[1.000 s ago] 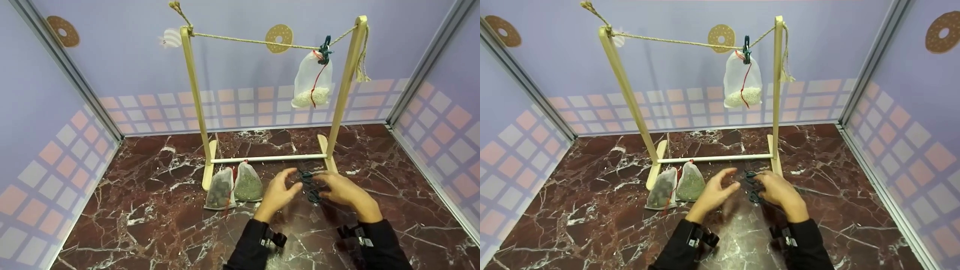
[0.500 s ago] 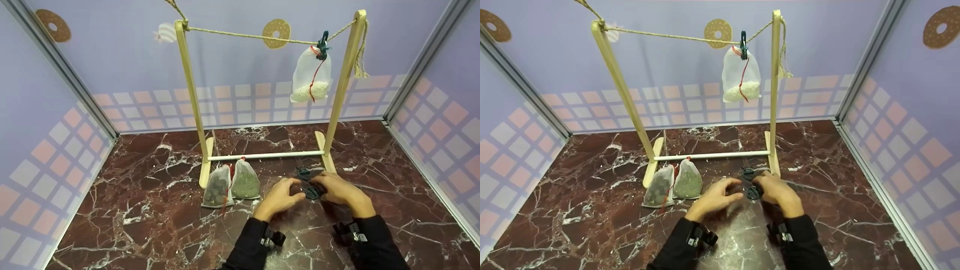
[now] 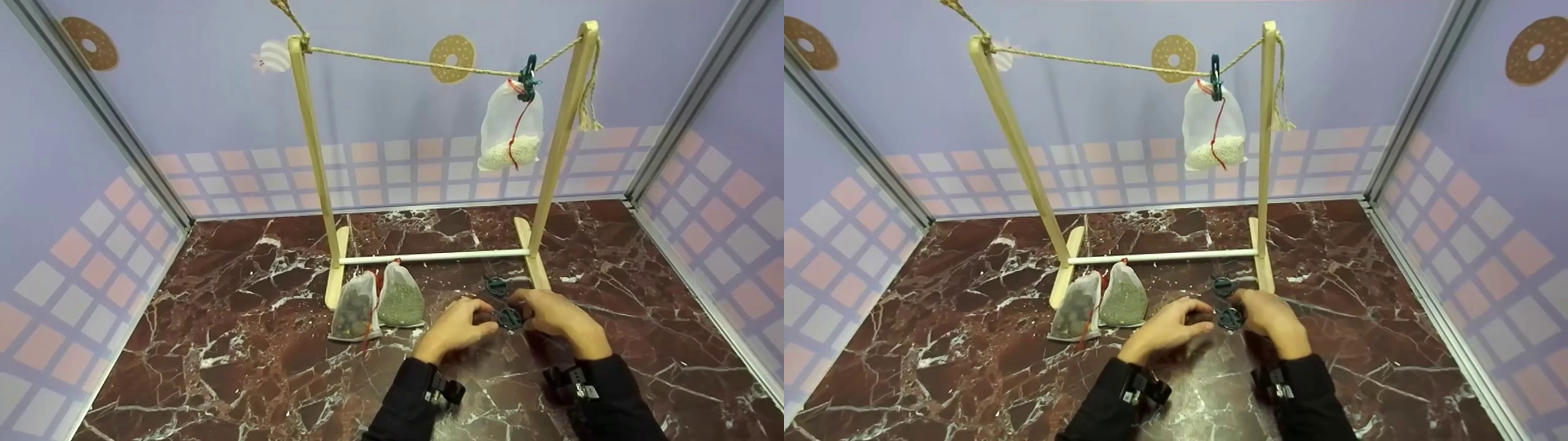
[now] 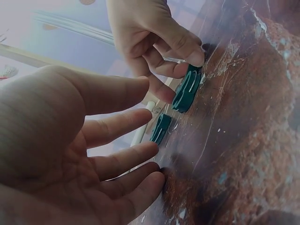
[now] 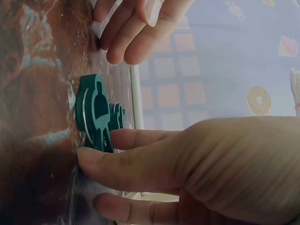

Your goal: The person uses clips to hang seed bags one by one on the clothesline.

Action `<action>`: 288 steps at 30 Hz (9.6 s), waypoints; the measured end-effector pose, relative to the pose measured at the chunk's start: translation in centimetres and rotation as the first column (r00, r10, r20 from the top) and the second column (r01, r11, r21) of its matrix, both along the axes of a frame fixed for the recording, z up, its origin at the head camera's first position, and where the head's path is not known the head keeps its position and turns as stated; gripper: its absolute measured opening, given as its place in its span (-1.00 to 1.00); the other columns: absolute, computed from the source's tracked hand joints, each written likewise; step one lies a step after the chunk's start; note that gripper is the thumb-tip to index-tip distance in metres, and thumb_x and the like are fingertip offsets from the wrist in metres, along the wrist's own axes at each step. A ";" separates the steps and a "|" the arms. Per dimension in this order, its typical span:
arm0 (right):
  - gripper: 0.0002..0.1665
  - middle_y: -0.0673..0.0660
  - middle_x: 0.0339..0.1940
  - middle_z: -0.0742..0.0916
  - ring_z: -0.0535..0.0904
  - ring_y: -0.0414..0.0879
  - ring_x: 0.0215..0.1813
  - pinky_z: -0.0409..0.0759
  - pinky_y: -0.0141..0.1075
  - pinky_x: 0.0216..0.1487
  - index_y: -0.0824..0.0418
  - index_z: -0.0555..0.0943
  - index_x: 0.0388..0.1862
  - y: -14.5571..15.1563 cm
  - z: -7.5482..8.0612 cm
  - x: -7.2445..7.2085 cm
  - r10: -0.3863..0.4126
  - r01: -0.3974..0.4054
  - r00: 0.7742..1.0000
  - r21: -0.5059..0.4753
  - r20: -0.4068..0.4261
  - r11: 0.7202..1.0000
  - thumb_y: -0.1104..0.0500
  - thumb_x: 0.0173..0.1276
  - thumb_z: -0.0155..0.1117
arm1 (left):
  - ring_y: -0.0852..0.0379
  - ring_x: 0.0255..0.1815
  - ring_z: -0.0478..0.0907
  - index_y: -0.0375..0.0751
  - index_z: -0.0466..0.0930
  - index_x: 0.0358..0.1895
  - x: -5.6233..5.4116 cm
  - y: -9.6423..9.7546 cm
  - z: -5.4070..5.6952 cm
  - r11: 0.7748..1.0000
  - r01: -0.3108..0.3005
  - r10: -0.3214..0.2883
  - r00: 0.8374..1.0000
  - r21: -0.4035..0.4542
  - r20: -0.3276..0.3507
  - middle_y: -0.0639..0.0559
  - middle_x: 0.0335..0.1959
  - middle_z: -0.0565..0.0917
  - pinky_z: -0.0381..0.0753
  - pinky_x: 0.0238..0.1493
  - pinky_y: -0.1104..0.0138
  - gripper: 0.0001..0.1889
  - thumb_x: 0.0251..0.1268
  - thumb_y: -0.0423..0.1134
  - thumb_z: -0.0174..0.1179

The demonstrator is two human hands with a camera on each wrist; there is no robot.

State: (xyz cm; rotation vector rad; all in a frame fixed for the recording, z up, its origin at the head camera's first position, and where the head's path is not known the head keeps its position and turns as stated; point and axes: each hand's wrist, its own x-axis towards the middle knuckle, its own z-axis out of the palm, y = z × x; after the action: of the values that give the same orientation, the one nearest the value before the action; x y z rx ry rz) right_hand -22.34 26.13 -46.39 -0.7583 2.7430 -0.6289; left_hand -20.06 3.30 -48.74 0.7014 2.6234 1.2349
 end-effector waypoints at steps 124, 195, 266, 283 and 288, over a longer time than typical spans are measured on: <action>-0.67 0.22 -0.23 0.75 0.72 -0.05 -0.31 0.67 -0.37 -0.34 0.49 0.60 0.01 -4.7 5.1 2.7 -0.094 -0.120 0.961 -0.698 -0.261 0.706 0.51 0.26 0.38 | 0.17 -0.17 0.63 -0.29 0.48 0.35 -1.5 -3.5 1.4 0.777 0.071 -0.058 0.997 0.625 -0.042 -0.04 -0.06 0.70 0.67 -0.14 0.28 -0.53 0.42 -0.32 0.27; -0.79 0.13 -0.35 0.74 0.51 -0.18 -0.48 0.46 -0.48 -0.51 0.38 0.70 -0.24 -4.8 5.5 2.6 -0.188 -0.190 0.881 -0.690 -0.433 0.699 0.54 0.16 0.44 | -0.34 0.08 0.62 -0.42 0.50 0.25 -1.8 -9.1 -0.2 0.746 -0.663 0.665 0.744 0.051 -0.059 -0.34 0.04 0.69 0.55 0.13 -0.14 -0.47 0.23 -0.34 0.40; -0.73 0.00 -0.30 0.76 0.60 -0.14 -0.44 0.56 -0.47 -0.45 0.16 0.74 -0.18 -3.7 2.5 0.5 -0.166 -0.182 0.887 -0.657 -0.430 0.732 0.41 0.17 0.52 | -0.01 -0.24 0.66 -0.20 0.79 -0.34 -1.3 -9.7 1.4 0.886 -0.463 0.463 0.886 -0.017 -0.029 0.00 -0.34 0.78 0.60 -0.10 0.07 -0.93 0.16 -0.29 0.47; -0.71 0.07 -0.34 0.75 0.60 -0.18 -0.43 0.59 -0.44 -0.45 0.30 0.71 -0.20 -4.6 5.3 1.8 -0.166 -0.230 0.839 -0.614 -0.518 0.755 0.46 0.09 0.53 | 0.20 -0.59 0.49 -0.14 0.78 -0.38 -0.1 -7.5 5.4 0.896 -0.427 0.443 0.834 0.124 -0.328 0.13 -0.59 0.66 0.49 -0.48 0.28 -0.95 0.24 -0.29 0.40; -0.71 0.06 -0.32 0.76 0.59 -0.18 -0.44 0.61 -0.52 -0.31 0.28 0.70 -0.18 -4.4 8.3 1.2 -0.092 -0.321 0.798 -0.548 -0.596 0.773 0.42 0.11 0.53 | 0.11 -0.49 0.65 -0.25 0.78 -0.24 -0.3 -7.3 8.5 0.922 -0.377 0.379 0.846 0.084 -0.375 -0.06 -0.39 0.78 0.67 -0.37 0.30 -0.93 0.27 -0.41 0.34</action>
State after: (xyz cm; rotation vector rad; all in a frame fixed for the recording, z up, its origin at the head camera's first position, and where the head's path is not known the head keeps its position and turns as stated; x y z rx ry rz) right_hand -21.12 21.76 -38.11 -1.5003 2.9629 -1.5678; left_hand -20.39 -4.00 -40.26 0.4755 3.2088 1.3120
